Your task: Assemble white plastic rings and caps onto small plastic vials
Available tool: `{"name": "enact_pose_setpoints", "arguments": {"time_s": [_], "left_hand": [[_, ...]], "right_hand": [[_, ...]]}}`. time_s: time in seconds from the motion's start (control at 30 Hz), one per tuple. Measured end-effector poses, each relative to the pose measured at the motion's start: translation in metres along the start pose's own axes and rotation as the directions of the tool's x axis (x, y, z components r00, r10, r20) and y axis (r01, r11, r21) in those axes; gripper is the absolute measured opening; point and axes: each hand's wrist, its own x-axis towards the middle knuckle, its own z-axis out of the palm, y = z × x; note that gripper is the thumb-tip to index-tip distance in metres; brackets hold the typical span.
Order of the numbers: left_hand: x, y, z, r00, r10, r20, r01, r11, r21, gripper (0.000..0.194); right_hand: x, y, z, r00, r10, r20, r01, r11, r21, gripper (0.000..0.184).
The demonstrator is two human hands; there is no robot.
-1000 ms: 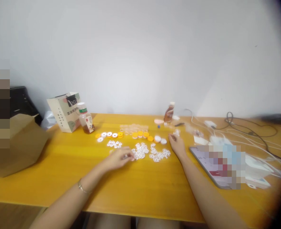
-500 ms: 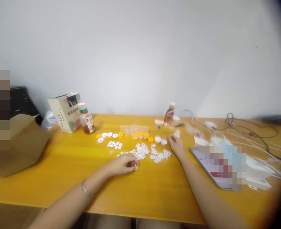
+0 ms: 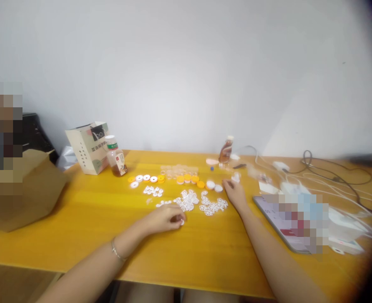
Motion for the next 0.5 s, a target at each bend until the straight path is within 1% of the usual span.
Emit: {"name": "enact_pose_setpoints", "arguments": {"time_s": [0.2,0.5], "left_hand": [[-0.0006,-0.0007,0.0001,0.999,0.033,0.029,-0.033,0.999,-0.009,0.015],[-0.0004,-0.0018,0.0013,0.999,0.04,0.018,-0.041,0.999,0.023,0.015]], "right_hand": [[-0.0005,-0.0009,-0.0003,1.0,0.003,0.006,-0.003,1.0,-0.007,0.024],[-0.0005,-0.0012,-0.0002,1.0,0.007,0.007,-0.007,1.0,-0.008,0.025]]}}
